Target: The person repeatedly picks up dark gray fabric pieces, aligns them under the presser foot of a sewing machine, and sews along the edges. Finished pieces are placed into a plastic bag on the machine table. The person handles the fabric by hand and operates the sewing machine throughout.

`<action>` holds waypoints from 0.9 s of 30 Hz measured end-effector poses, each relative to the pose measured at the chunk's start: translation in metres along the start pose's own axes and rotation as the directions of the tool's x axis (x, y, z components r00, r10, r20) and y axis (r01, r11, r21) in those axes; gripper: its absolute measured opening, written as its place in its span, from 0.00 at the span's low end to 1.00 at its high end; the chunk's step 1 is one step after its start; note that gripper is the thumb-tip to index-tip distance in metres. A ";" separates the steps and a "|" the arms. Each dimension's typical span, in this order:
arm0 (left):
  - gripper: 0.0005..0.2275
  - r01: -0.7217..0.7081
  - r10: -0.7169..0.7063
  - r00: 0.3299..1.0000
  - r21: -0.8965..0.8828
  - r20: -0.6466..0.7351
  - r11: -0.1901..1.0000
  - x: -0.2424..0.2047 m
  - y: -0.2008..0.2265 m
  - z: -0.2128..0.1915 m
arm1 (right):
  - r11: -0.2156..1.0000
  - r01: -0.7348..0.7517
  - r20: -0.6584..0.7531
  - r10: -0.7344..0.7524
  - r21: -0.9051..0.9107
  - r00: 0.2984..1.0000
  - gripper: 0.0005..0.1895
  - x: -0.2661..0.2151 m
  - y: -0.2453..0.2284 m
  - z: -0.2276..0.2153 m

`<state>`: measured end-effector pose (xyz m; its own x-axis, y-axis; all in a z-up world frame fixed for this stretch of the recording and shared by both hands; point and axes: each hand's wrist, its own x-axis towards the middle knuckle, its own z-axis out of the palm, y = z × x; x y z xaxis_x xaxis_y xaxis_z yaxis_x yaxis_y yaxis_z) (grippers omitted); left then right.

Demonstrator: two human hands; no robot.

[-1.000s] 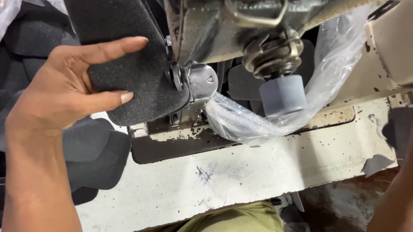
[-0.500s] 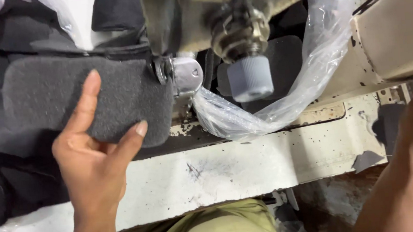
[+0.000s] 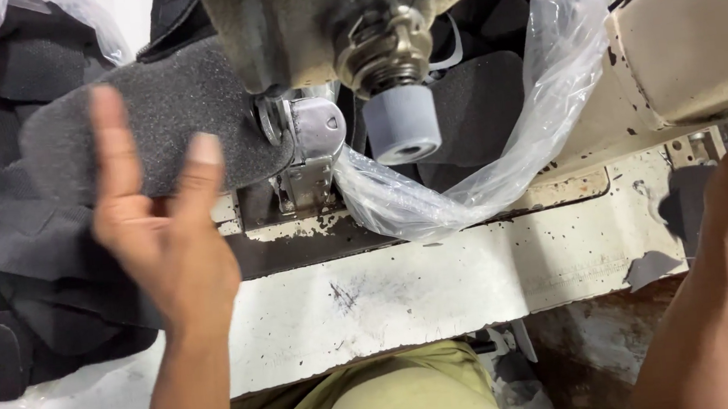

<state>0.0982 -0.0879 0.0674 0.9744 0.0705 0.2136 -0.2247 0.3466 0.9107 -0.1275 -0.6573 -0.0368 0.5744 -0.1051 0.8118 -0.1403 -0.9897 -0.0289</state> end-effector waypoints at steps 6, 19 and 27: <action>0.30 0.090 -0.108 0.985 -0.131 -0.137 0.987 -0.010 0.003 -0.051 | 0.996 -0.031 -0.120 0.021 -0.080 0.993 0.11 -0.010 -0.007 0.009; 0.19 0.397 -0.423 0.906 -0.341 -0.005 0.852 -0.075 -0.015 -0.025 | 0.993 -0.057 -0.032 0.054 -0.103 0.998 0.12 0.019 -0.019 -0.003; 0.19 0.338 -0.334 0.940 -0.308 0.066 0.889 -0.041 -0.026 -0.012 | 0.982 0.084 -0.105 -0.103 -0.170 0.989 0.08 0.043 -0.043 0.002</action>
<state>0.0641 -0.0888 0.0306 0.9905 -0.1117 -0.0801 0.1325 0.6199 0.7734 -0.0946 -0.6199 -0.0017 0.4979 0.0085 0.8672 -0.2264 -0.9640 0.1394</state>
